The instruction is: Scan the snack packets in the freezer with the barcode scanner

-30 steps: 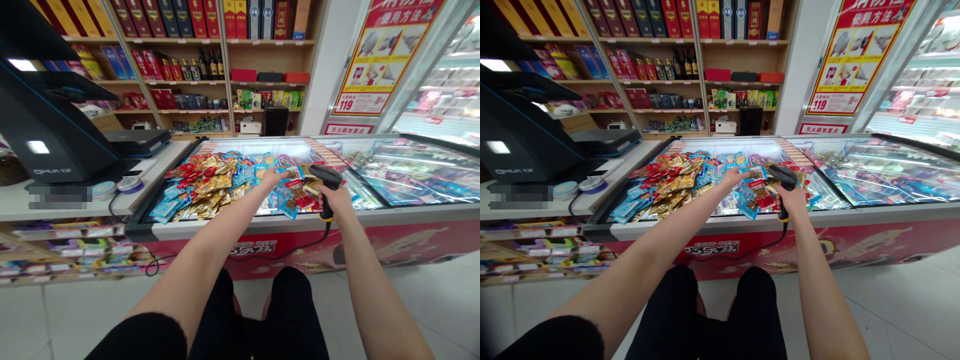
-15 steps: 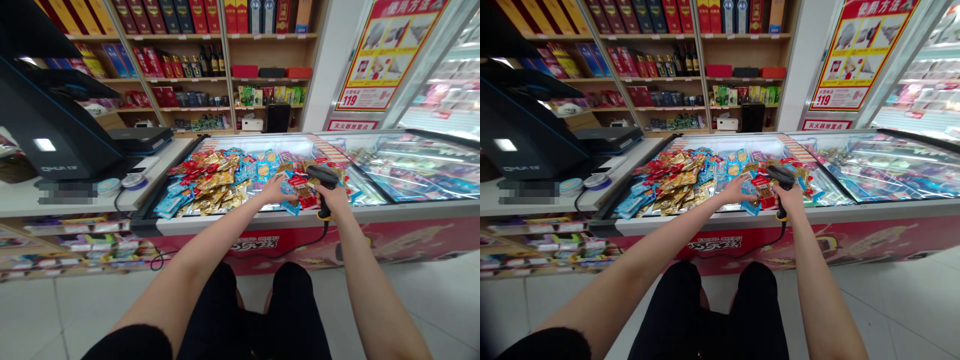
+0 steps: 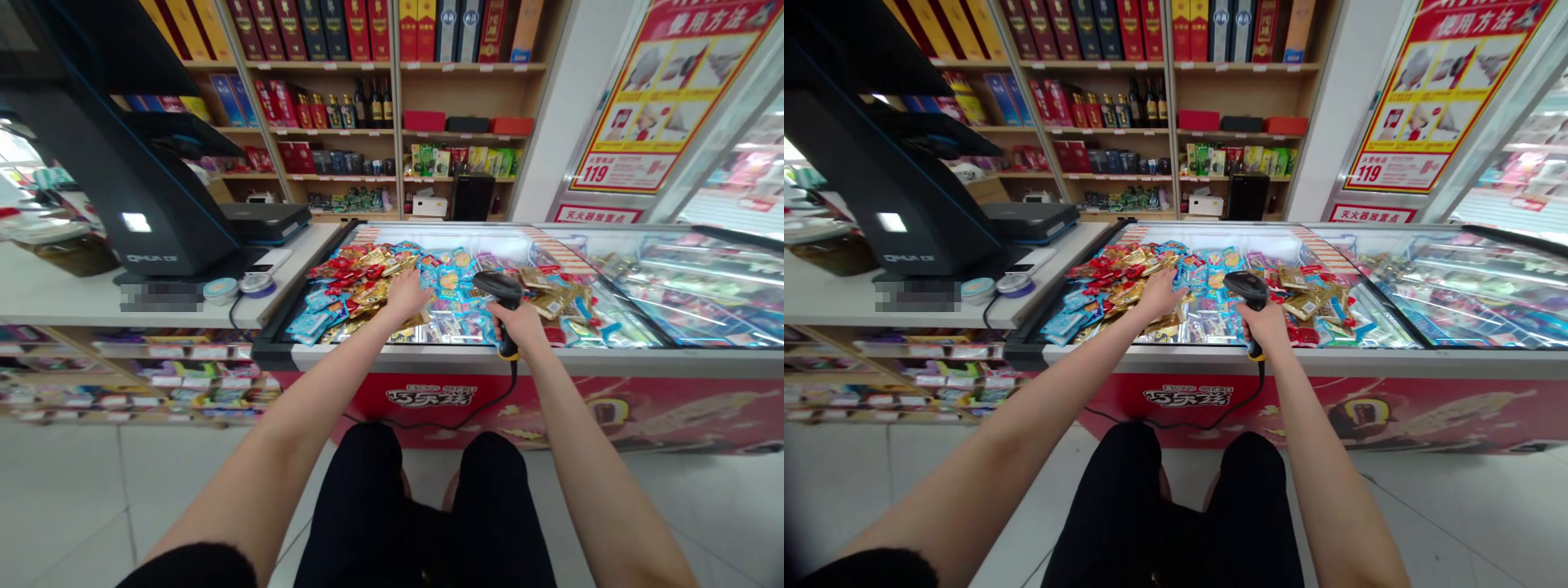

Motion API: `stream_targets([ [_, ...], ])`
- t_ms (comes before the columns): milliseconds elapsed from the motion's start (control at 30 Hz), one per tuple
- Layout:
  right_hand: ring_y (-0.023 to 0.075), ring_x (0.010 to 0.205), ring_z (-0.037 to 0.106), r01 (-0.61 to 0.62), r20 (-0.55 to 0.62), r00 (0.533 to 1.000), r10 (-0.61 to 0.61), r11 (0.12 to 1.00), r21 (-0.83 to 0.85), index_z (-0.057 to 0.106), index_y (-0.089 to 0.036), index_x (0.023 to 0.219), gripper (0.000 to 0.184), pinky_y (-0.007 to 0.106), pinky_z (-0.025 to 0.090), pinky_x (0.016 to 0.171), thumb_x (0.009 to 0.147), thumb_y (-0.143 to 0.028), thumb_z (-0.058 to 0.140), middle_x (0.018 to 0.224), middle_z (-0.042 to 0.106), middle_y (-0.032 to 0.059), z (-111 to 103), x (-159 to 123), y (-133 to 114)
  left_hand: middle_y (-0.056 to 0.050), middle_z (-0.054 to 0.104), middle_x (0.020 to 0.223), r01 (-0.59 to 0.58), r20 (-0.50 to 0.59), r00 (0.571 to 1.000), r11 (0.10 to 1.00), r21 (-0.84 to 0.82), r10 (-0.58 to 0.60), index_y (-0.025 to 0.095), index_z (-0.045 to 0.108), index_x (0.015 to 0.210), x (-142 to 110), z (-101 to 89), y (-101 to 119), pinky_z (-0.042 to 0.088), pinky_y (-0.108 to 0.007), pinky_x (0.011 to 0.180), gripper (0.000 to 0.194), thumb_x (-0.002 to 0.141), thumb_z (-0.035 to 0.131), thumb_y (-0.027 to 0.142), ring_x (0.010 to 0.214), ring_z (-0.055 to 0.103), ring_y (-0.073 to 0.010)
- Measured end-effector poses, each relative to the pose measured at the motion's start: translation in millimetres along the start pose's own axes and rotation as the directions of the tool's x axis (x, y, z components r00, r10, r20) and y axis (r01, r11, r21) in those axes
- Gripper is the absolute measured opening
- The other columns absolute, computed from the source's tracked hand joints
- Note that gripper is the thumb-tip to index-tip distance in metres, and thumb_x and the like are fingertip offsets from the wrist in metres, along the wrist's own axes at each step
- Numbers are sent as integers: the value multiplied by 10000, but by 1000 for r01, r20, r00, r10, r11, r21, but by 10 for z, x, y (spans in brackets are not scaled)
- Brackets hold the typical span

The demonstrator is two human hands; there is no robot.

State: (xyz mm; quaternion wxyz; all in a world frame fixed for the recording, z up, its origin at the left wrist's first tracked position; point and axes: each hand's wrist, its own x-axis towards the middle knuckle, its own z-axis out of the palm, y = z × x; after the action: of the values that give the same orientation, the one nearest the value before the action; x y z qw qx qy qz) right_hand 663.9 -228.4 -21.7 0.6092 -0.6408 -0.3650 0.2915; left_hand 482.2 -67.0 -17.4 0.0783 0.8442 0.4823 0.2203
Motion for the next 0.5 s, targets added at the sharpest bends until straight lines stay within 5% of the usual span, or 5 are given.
stream_targets([
  [167, 112, 356, 465, -1, 75, 997, 3, 1000, -19, 543, -204, 708, 235, 234, 397, 334, 658, -329, 735, 469, 528, -41, 361, -44, 15, -206, 636, 1418, 73, 10, 997, 997, 2, -73, 132, 645, 1324, -50, -150, -495, 391, -366, 1139, 595, 873, 679, 518, 1347, 574, -336],
  [300, 115, 351, 461, 2, 121, 993, 4, 999, -51, 545, -209, 732, 230, 234, 390, 329, 668, -330, 730, 467, 533, -46, 605, -69, -13, -158, 699, 1348, 50, 53, 997, 997, -50, -47, 212, 696, 1259, -102, -147, -649, 421, -359, 1094, 681, 702, 832, 579, 1296, 616, -346],
  [500, 112, 352, 461, 26, 168, 986, -10, 996, -90, 537, -217, 724, 206, 228, 383, 342, 689, -322, 710, 465, 529, -51, 852, -142, -78, -128, 786, 1000, 118, 13, 993, 992, -43, -117, 236, 780, 902, -182, -205, -594, 495, -332, 925, 325, 956, 569, 478, 1067, 716, -305],
])
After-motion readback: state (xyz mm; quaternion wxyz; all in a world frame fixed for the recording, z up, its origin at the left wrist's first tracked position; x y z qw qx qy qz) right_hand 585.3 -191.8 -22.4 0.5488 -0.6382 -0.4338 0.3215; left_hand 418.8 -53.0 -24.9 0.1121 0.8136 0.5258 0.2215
